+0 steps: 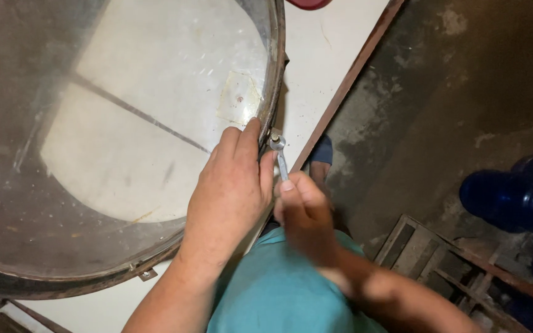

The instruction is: Using a wrench to adjust the tension rods on a drum rim

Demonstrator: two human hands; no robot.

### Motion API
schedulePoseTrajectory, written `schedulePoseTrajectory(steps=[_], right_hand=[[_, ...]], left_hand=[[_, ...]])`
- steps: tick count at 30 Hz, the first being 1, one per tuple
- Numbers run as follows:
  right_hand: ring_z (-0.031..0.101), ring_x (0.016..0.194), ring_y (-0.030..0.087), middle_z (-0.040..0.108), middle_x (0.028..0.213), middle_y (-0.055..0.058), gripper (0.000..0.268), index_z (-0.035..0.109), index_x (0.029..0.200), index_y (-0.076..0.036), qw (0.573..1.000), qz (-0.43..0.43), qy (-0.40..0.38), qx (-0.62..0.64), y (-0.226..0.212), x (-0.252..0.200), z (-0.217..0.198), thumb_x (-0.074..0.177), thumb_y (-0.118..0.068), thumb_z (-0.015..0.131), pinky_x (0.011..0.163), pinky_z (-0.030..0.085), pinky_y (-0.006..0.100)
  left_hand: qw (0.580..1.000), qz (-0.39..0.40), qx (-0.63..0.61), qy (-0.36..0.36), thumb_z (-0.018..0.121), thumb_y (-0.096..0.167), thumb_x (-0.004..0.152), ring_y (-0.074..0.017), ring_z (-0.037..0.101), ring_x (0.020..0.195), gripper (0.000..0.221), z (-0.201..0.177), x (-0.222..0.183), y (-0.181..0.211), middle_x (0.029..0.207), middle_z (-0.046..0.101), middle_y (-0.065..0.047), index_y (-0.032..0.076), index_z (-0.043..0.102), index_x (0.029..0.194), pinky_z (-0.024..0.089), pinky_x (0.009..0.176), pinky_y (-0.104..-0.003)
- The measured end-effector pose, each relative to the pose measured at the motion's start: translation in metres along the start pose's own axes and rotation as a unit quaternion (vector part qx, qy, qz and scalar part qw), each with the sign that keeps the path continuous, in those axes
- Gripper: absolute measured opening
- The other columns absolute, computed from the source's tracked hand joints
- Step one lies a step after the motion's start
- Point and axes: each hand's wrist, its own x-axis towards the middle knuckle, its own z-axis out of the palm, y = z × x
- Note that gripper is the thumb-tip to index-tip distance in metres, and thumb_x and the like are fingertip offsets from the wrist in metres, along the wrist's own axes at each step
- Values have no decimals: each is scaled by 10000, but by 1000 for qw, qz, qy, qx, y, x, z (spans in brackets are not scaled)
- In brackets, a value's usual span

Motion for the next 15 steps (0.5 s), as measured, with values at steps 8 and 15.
schedulePoseTrajectory(steps=[8,15], right_hand=[[337,519,60,398,561,-29,267,498,856,-107,985,38,37,163,-18,-5,37,1079,-224,411,471,278,258],[369,463,84,426,502,1,296,539,802,-86,994,36,66,85,-20,1,30,1052,-225,464,431,311,267]], left_hand=[[1000,-11,-8,-8,497,149,944,-415,587,899,518,-1,-2,0,1027,517,-172,22,494,1446,494,728,-541],[1000,-1,-19,-1,492,79,847,-421,571,883,628,-1,-4,-1,1017,512,-180,5,475,1470,491,759,-532]])
